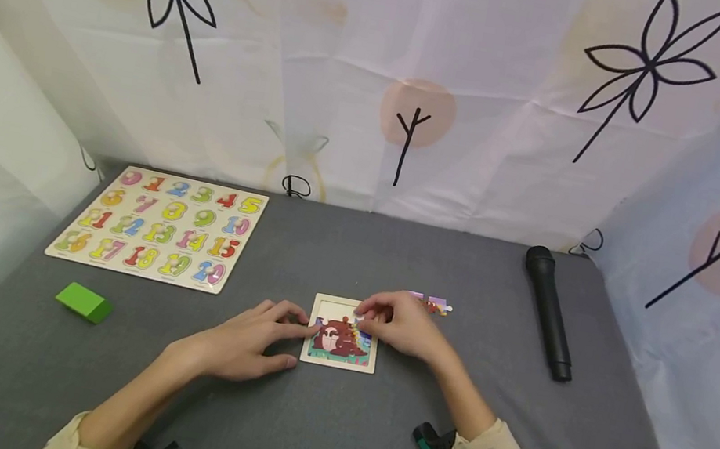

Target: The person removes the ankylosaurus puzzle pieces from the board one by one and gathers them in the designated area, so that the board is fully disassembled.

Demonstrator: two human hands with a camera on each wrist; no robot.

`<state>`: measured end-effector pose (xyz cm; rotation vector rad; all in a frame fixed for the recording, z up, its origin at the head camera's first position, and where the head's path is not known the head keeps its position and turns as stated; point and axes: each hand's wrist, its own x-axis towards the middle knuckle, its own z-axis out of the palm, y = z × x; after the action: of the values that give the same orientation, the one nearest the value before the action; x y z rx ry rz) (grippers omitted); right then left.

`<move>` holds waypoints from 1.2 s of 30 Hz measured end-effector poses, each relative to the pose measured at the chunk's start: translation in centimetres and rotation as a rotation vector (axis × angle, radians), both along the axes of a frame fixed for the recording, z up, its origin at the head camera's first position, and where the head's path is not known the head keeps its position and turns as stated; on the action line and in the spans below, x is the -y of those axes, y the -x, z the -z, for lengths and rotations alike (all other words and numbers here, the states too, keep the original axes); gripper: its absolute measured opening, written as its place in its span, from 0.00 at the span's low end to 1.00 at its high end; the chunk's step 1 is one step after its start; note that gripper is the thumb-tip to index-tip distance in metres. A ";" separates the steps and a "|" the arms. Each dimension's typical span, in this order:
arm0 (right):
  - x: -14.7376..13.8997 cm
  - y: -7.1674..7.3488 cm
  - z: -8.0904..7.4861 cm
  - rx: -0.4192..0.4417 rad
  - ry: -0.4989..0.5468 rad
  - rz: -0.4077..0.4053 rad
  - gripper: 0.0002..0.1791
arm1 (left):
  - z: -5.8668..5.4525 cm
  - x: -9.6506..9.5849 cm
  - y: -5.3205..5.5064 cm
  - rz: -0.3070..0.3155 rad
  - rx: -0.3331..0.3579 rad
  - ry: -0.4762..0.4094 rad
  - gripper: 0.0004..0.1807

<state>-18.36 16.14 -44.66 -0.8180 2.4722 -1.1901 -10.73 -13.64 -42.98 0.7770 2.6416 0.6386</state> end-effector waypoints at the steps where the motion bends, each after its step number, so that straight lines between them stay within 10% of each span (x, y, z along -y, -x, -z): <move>1: 0.1 0.0 0.0 -0.016 -0.019 -0.001 0.08 | 0.0 0.0 0.0 0.000 -0.001 0.000 0.29; 36: -0.1 -0.2 0.0 -0.036 0.013 -0.003 0.15 | -0.1 0.1 0.0 0.002 0.004 -0.003 0.29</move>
<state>-18.21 16.21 -44.70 -0.8538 2.4934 -1.2018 -10.70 -13.71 -42.84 0.7779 2.6363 0.6425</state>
